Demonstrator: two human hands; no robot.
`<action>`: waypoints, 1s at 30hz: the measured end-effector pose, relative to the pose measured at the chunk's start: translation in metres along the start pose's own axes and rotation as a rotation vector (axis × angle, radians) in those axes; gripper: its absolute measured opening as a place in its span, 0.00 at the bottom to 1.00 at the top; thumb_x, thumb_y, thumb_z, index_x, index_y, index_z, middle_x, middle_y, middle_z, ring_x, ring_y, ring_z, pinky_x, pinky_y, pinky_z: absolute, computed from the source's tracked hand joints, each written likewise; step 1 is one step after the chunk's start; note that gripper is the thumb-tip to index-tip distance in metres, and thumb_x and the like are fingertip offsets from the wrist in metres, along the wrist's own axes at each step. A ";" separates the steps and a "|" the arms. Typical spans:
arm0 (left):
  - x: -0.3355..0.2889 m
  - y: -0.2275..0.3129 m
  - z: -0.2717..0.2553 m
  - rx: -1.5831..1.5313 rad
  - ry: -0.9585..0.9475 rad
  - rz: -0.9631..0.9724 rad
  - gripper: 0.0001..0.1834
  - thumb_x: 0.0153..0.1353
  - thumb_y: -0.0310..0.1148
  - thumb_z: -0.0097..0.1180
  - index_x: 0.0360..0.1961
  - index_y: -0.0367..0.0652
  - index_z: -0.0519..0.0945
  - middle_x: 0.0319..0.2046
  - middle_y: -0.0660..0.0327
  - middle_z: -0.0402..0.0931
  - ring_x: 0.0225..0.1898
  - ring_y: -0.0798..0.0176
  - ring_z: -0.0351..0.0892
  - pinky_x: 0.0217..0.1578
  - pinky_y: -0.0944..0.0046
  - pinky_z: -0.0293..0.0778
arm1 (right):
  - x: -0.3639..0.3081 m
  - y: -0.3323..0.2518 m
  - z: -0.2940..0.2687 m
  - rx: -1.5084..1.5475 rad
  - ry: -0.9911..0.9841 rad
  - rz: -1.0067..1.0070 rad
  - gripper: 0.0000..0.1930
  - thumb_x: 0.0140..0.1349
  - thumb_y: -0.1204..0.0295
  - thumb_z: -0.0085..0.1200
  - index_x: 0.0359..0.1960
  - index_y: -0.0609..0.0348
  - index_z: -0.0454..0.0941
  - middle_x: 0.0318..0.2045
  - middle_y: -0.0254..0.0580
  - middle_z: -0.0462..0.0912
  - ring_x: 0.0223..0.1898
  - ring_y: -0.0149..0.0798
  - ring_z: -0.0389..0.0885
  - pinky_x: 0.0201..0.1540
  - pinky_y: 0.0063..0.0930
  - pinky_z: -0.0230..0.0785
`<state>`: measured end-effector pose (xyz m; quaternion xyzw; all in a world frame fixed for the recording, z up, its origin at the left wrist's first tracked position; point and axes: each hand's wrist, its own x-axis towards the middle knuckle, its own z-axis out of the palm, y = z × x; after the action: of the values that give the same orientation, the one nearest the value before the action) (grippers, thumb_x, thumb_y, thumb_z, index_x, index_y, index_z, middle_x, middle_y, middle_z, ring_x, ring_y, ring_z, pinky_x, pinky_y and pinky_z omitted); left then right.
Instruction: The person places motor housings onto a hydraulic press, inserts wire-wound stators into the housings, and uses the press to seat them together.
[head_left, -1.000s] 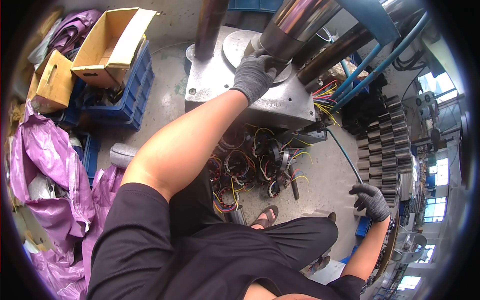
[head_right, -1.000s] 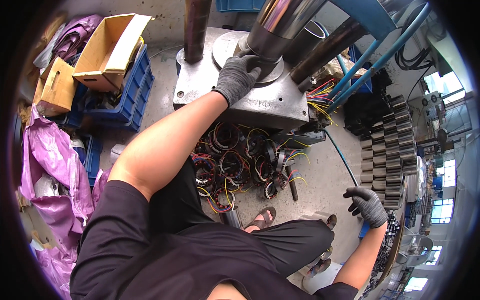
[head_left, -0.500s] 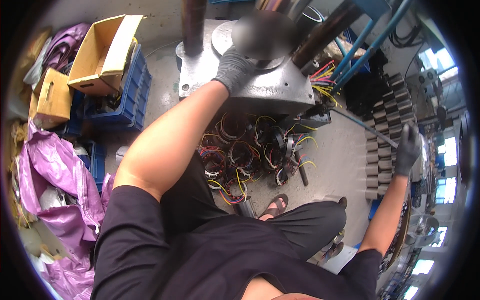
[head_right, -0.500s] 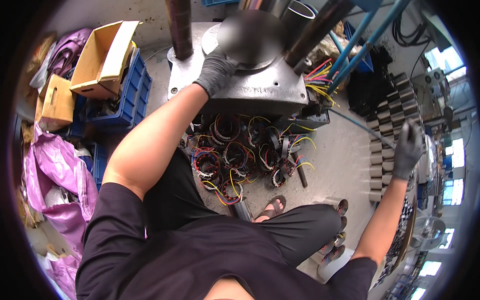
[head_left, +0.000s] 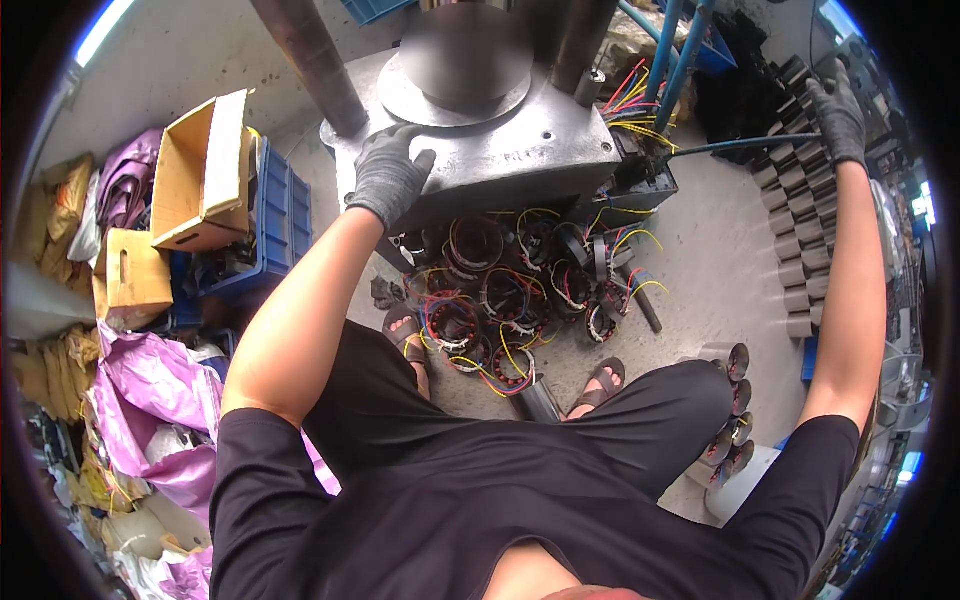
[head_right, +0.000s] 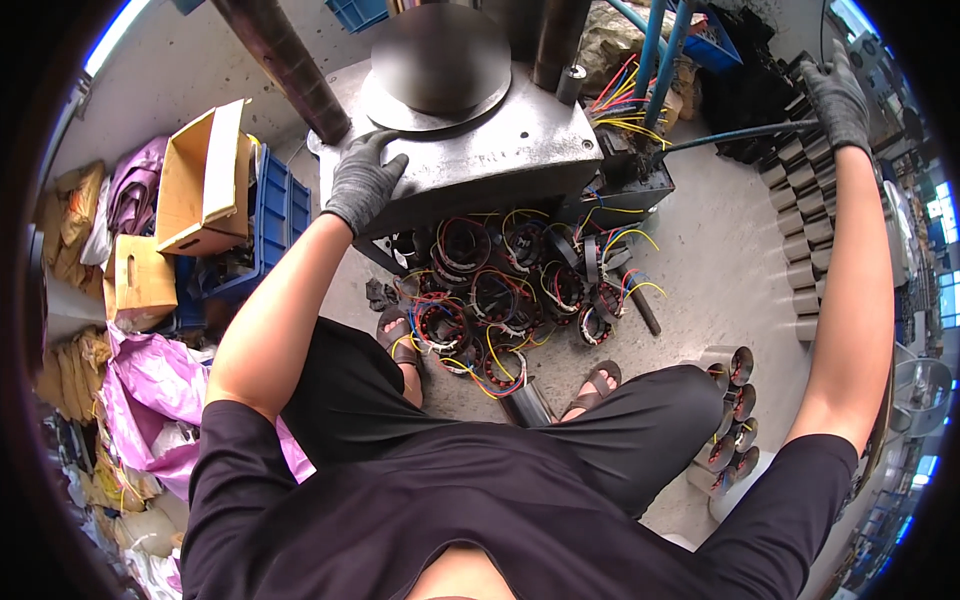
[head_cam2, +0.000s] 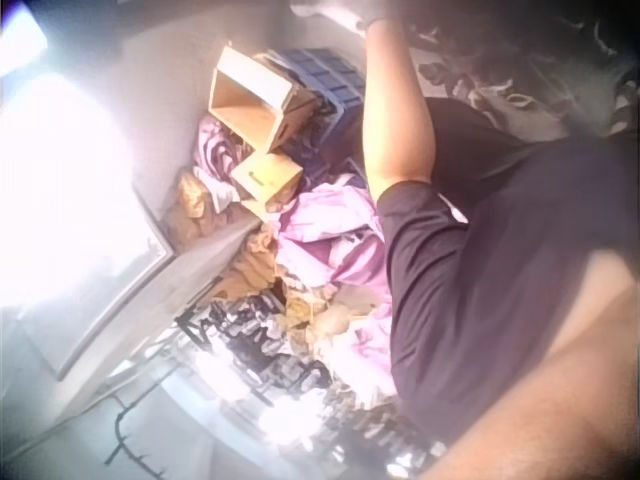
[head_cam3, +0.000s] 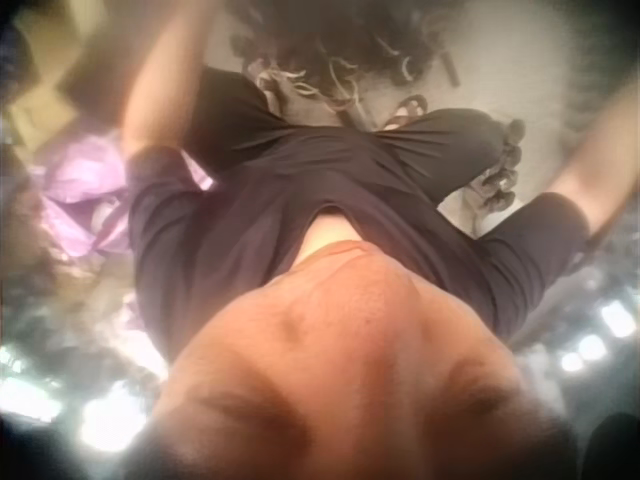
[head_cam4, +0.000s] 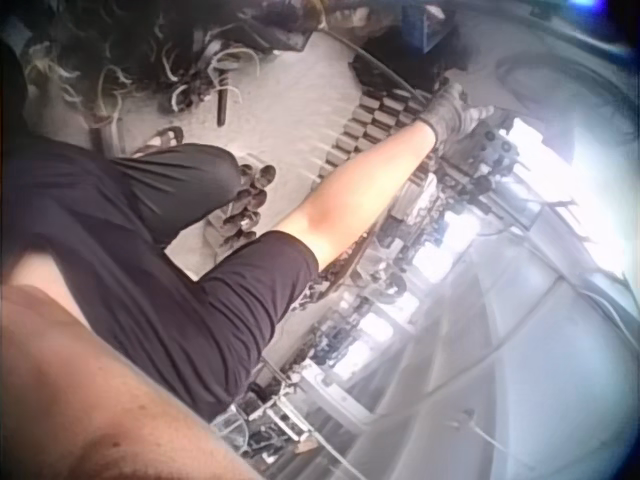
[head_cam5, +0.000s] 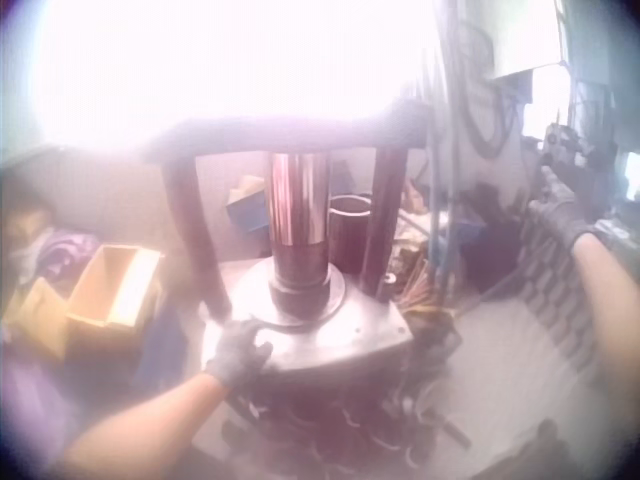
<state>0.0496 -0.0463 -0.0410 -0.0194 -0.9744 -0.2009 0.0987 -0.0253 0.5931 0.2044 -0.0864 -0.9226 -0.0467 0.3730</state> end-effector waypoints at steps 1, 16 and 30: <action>-0.002 0.003 0.002 0.022 -0.008 -0.021 0.27 0.61 0.47 0.60 0.60 0.50 0.81 0.61 0.52 0.78 0.65 0.46 0.72 0.66 0.46 0.68 | 0.000 -0.003 -0.002 0.001 -0.001 0.012 0.41 0.65 0.40 0.56 0.76 0.43 0.63 0.63 0.52 0.80 0.65 0.54 0.76 0.65 0.43 0.67; -0.054 0.102 0.019 -0.321 -0.440 0.736 0.25 0.62 0.35 0.64 0.60 0.39 0.79 0.59 0.47 0.78 0.61 0.42 0.76 0.63 0.50 0.73 | 0.002 -0.025 -0.023 0.035 -0.340 0.150 0.34 0.68 0.36 0.46 0.46 0.58 0.84 0.43 0.53 0.86 0.49 0.53 0.84 0.58 0.45 0.73; -0.014 0.098 0.006 -0.315 -0.432 0.425 0.22 0.65 0.37 0.65 0.59 0.42 0.80 0.56 0.49 0.79 0.60 0.46 0.77 0.64 0.52 0.71 | 0.000 -0.026 -0.014 0.015 -0.312 0.178 0.38 0.66 0.45 0.56 0.75 0.45 0.65 0.69 0.50 0.74 0.69 0.51 0.73 0.71 0.43 0.64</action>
<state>0.0695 0.0465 -0.0109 -0.2791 -0.9040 -0.3150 -0.0747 -0.0207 0.5656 0.2142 -0.1711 -0.9583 0.0075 0.2287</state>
